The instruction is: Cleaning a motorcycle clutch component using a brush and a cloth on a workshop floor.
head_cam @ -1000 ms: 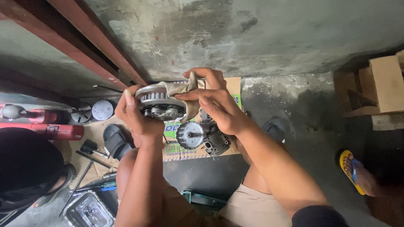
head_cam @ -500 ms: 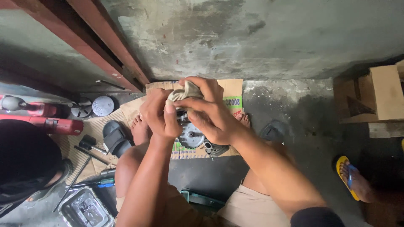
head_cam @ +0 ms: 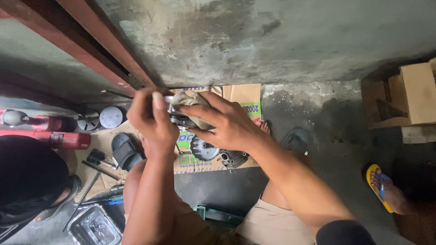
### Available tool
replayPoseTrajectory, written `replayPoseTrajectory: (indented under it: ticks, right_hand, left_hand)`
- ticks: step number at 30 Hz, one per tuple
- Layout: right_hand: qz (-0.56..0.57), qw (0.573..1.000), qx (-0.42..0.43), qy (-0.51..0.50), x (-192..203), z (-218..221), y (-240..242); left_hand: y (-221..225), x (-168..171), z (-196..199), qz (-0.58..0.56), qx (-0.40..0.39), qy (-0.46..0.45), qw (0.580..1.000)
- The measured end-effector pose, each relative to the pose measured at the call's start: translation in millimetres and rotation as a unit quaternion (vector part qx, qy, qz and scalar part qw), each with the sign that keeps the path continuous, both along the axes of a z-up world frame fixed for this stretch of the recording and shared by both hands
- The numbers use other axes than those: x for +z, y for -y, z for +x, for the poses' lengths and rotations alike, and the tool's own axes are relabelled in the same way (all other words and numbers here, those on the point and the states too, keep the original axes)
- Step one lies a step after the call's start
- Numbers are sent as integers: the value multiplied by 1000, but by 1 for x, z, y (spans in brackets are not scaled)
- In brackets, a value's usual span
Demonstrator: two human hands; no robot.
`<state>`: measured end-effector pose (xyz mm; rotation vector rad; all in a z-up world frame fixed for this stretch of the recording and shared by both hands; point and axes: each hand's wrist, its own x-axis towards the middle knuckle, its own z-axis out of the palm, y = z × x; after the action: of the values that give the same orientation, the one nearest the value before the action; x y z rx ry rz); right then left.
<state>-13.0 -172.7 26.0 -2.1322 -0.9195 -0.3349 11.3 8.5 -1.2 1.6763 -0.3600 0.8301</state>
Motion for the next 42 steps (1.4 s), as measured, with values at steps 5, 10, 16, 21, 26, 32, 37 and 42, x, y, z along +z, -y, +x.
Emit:
replayPoseTrajectory:
  ticks: [5,10,16,21,26,32,37,42]
  right_hand:
    - [95,990,-80,68,-20,3,-9]
    - [120,976,-110,141,-39,8,-21]
    - [8,983,-123,133,-39,-4,-37]
    - [12,994,-96,55,-35,-1,-33]
    - [31,997,-64,-7,-40,-4,-32]
    - [60,995,-64,-52,-35,-7,-32]
    - [77,993,-65,-63,-32,-7,-31]
    - [75,995,-57,-45,-21,-10,-32]
  left_hand:
    - [18,-26,7,-315,-71,-201,925]
    - [32,13,1,-638,-357,-354,584]
    - [34,-4,8,-741,-142,-190,628]
    - [4,-29,25,-731,-24,-286,619]
    - [10,-17,19,-731,-28,-262,629]
    - [16,-13,13,-691,0,-240,682]
    - [25,-27,9,-616,26,-227,754]
    - [32,-39,4,-242,132,-164,947]
